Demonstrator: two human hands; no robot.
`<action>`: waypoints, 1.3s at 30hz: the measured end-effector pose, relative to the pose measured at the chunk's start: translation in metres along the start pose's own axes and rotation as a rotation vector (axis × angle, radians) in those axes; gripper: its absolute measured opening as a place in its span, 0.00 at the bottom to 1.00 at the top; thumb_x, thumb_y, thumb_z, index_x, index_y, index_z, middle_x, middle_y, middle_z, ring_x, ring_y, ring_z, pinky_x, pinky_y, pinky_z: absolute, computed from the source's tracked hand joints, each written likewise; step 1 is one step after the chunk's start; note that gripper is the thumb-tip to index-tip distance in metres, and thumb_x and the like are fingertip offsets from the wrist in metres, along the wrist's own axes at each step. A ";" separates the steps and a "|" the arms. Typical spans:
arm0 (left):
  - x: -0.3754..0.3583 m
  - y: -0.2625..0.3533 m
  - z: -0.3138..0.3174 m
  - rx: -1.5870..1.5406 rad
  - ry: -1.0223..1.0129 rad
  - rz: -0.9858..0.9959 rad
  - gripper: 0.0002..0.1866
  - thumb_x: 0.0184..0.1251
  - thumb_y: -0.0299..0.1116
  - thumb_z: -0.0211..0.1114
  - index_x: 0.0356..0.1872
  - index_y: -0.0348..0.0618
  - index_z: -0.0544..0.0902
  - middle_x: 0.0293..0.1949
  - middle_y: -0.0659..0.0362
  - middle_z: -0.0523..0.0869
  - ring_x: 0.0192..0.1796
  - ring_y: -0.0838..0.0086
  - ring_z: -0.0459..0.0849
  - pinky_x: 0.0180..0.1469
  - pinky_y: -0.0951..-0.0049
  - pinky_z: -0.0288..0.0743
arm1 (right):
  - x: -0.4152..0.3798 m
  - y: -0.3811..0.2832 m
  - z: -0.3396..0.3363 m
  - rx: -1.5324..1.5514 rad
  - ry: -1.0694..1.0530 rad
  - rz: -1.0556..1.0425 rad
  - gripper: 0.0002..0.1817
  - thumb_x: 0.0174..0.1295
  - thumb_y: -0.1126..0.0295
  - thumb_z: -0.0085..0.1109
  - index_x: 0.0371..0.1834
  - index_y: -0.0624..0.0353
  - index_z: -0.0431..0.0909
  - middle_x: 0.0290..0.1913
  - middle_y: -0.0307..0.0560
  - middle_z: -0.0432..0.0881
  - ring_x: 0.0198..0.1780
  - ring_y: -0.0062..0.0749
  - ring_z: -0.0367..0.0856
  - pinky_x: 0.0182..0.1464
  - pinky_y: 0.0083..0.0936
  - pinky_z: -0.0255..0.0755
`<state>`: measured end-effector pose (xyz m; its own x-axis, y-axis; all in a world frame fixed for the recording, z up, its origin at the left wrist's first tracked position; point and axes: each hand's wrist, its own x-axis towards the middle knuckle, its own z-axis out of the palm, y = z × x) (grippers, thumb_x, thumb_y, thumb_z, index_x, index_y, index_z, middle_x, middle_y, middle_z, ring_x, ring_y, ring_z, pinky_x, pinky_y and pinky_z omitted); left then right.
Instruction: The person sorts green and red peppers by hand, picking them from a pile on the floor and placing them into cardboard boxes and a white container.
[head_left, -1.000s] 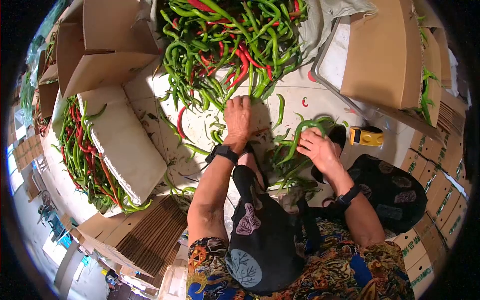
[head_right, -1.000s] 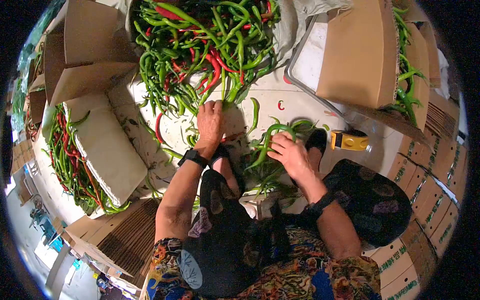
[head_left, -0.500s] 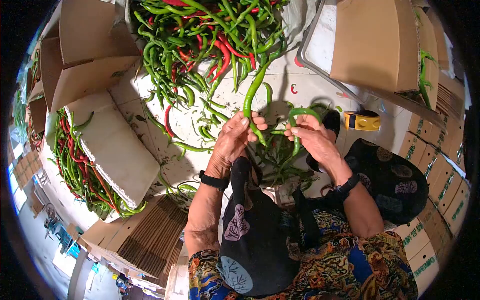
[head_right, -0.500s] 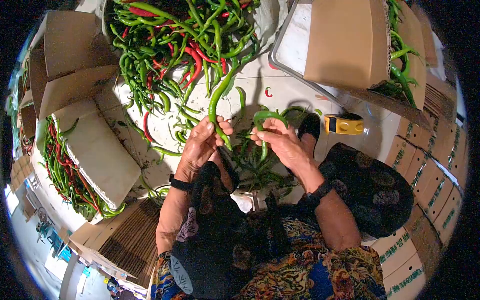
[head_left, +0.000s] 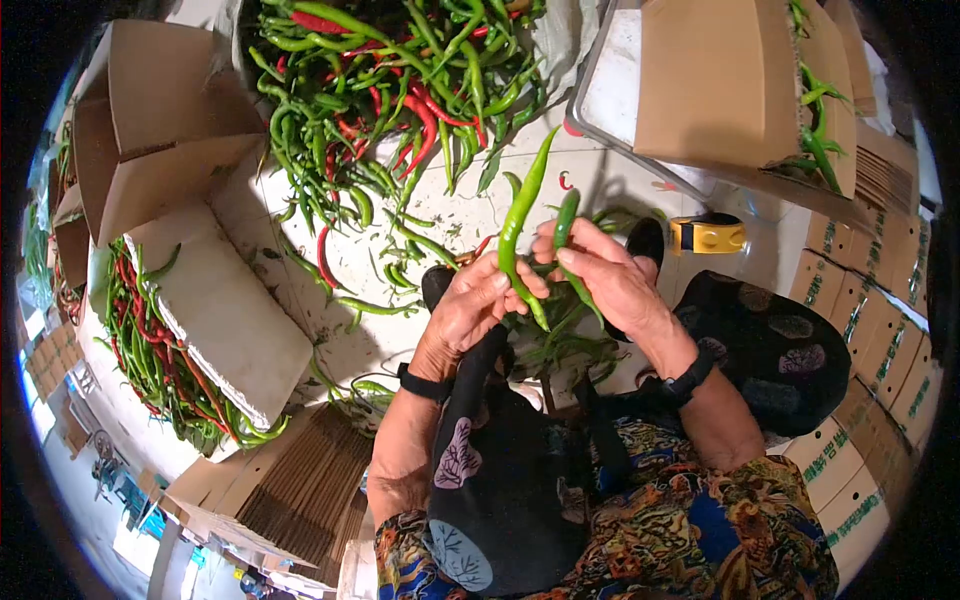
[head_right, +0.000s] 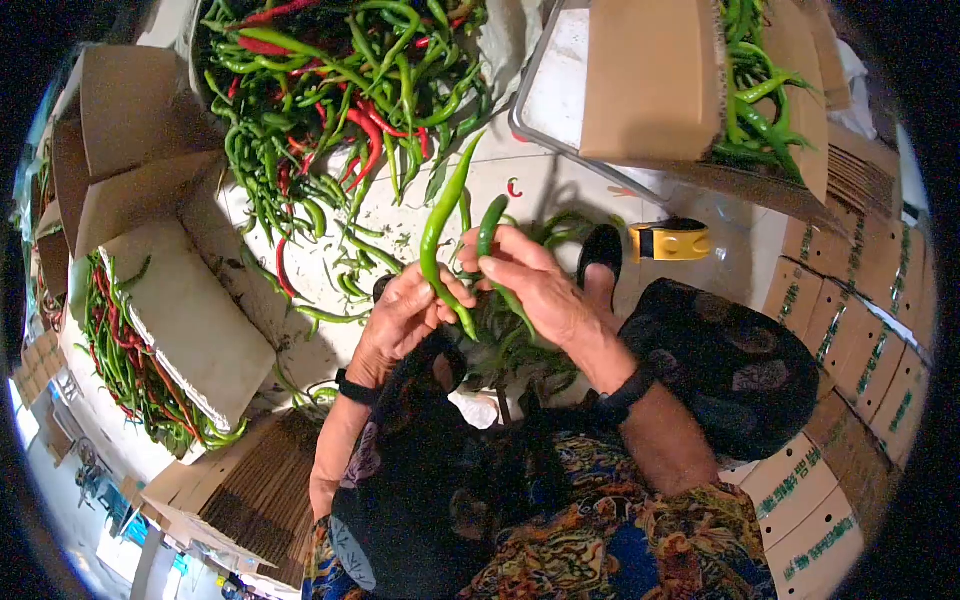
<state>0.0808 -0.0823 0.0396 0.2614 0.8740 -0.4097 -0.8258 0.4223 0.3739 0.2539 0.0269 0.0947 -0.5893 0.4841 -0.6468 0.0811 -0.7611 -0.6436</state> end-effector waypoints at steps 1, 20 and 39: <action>-0.001 0.005 0.012 0.077 0.022 -0.009 0.17 0.72 0.35 0.56 0.54 0.34 0.74 0.46 0.52 0.82 0.49 0.67 0.82 0.51 0.73 0.76 | 0.001 0.000 0.003 0.002 -0.034 -0.076 0.17 0.68 0.68 0.49 0.58 0.61 0.69 0.48 0.40 0.75 0.51 0.23 0.73 0.54 0.24 0.66; -0.028 0.036 0.071 0.794 0.407 0.239 0.11 0.67 0.29 0.58 0.46 0.34 0.80 0.41 0.56 0.84 0.43 0.73 0.80 0.48 0.75 0.72 | -0.120 -0.143 0.021 -0.324 0.051 -0.291 0.17 0.70 0.64 0.50 0.56 0.64 0.67 0.47 0.44 0.76 0.48 0.26 0.77 0.54 0.24 0.69; -0.054 0.038 -0.080 1.039 0.853 0.369 0.12 0.65 0.34 0.59 0.41 0.34 0.81 0.34 0.56 0.85 0.36 0.72 0.82 0.39 0.72 0.75 | -0.199 -0.218 0.011 -0.725 0.306 -0.074 0.24 0.66 0.62 0.53 0.61 0.65 0.70 0.55 0.53 0.77 0.52 0.34 0.79 0.49 0.26 0.76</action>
<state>-0.0047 -0.1327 0.0088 -0.5794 0.7171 -0.3873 0.0638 0.5137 0.8556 0.3443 0.0918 0.3686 -0.3744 0.7002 -0.6079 0.6158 -0.3023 -0.7276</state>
